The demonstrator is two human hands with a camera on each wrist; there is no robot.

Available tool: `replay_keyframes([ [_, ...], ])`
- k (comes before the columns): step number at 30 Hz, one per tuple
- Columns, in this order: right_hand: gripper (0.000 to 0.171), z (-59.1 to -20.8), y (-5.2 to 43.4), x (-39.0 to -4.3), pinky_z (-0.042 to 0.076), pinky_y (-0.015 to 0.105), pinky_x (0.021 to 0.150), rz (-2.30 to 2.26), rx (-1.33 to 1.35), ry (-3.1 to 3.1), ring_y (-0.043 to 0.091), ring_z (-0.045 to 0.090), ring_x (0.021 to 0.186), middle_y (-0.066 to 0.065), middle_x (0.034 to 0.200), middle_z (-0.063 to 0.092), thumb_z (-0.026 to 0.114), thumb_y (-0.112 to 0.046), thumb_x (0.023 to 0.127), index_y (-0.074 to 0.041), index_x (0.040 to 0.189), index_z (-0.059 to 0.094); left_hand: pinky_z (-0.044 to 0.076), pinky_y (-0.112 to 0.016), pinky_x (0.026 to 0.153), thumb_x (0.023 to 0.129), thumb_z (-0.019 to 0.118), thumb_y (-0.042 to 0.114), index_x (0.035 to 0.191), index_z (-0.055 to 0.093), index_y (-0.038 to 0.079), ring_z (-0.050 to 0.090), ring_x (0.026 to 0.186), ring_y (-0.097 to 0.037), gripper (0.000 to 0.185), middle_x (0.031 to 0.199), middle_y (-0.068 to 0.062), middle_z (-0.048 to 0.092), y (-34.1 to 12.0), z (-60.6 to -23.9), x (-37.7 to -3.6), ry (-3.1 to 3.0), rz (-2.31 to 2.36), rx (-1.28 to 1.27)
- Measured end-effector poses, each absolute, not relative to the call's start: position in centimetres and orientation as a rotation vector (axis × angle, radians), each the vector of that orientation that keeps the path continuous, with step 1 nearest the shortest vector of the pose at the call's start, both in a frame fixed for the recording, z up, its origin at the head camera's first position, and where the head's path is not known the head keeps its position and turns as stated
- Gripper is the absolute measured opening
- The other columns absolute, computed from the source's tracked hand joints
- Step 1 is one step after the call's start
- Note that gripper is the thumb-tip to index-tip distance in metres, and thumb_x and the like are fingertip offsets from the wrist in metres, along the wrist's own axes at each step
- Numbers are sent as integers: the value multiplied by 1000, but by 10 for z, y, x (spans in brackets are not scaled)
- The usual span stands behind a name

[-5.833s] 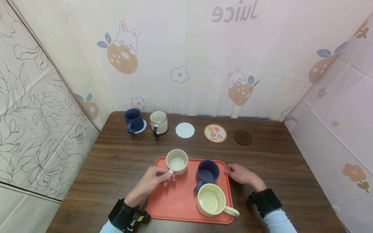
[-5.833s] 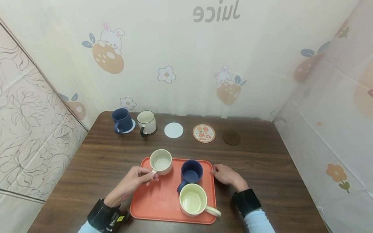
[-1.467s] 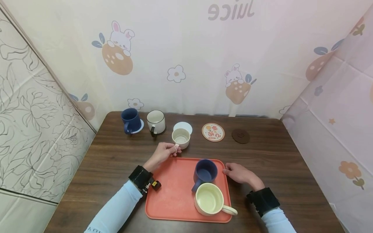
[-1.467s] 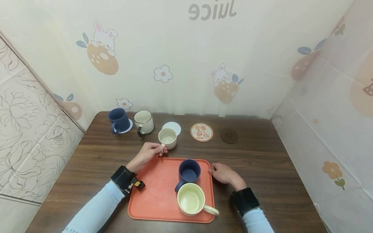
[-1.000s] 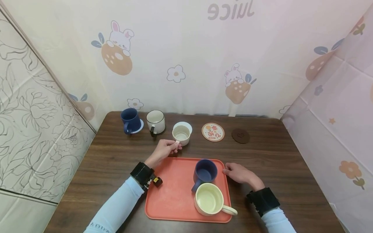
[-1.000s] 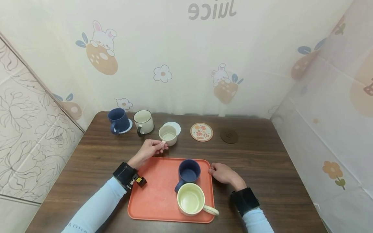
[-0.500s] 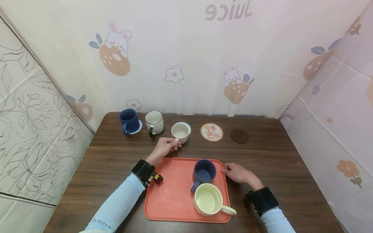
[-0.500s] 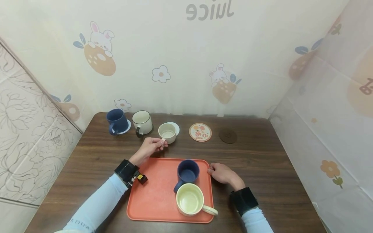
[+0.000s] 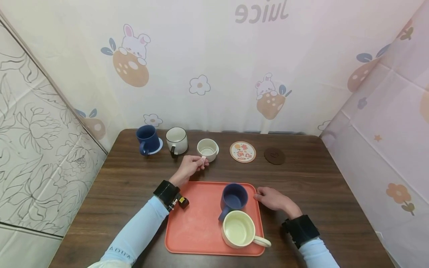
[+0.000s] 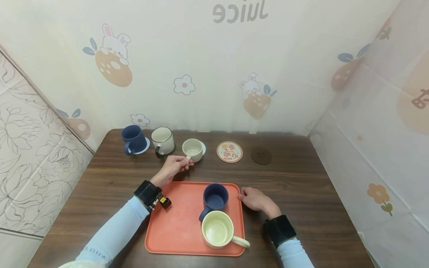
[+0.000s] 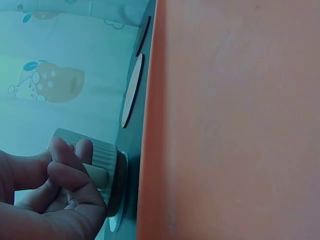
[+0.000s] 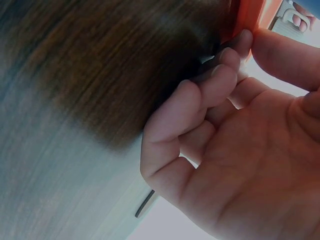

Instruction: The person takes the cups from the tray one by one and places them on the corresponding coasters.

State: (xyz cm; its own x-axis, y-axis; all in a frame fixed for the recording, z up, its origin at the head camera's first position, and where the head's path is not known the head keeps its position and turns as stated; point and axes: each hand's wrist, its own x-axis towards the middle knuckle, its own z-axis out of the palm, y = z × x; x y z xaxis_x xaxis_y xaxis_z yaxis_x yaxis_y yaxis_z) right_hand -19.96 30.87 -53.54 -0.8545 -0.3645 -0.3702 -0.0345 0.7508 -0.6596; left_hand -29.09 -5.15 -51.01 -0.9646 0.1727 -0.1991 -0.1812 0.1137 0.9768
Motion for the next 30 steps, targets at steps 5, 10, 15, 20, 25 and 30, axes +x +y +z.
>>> replay_keyframes([
  [5, 31, -520, 301, -194, 41, 35, 64, -917, -311, 2468, 21, 55, 73, 4, 80, 56, 59, -40, 107, -14, 92, 62, 48, -26, 73, 107, 64, 12, 106, 78, -5, 62, 78, -12, 23, 99, -12, 77, -49, -509, -297, 2105, 1957, -23],
  [10, 28, -507, 295, -190, 41, 37, 67, -923, -265, 2464, 23, 55, 74, 5, 79, 56, 60, -35, 107, -12, 91, 63, 47, -29, 75, 106, 64, 12, 107, 79, -4, 61, 77, -11, 22, 98, -11, 78, -47, -511, -302, 2103, 1970, -50],
  [15, 31, -515, 299, -192, 41, 36, 65, -935, -326, 2478, 22, 55, 73, 4, 79, 56, 58, -39, 108, -13, 91, 62, 47, -26, 72, 106, 64, 11, 104, 79, -6, 62, 76, -10, 23, 97, -11, 78, -46, -511, -305, 2123, 1976, -55],
  [20, 32, -521, 302, -195, 42, 34, 63, -939, -340, 2489, 21, 56, 72, 3, 79, 57, 59, -43, 107, -16, 91, 63, 49, -26, 75, 106, 64, 11, 106, 77, -9, 63, 76, -10, 24, 96, -12, 78, -45, -511, -308, 2122, 2001, -55],
  [25, 31, -517, 300, -192, 42, 36, 65, -952, -312, 2475, 23, 55, 72, 4, 79, 56, 59, -40, 107, -14, 91, 63, 50, -28, 78, 107, 64, 12, 108, 77, -8, 63, 77, -11, 25, 96, -11, 77, -44, -511, -311, 2107, 2002, -45],
  [30, 31, -526, 304, -194, 43, 35, 65, -919, -291, 2476, 22, 57, 73, 4, 79, 58, 59, -42, 107, -15, 92, 63, 49, -26, 77, 107, 63, 12, 108, 77, -7, 63, 77, -11, 23, 97, -11, 77, -41, -512, -313, 2087, 2010, -55],
])
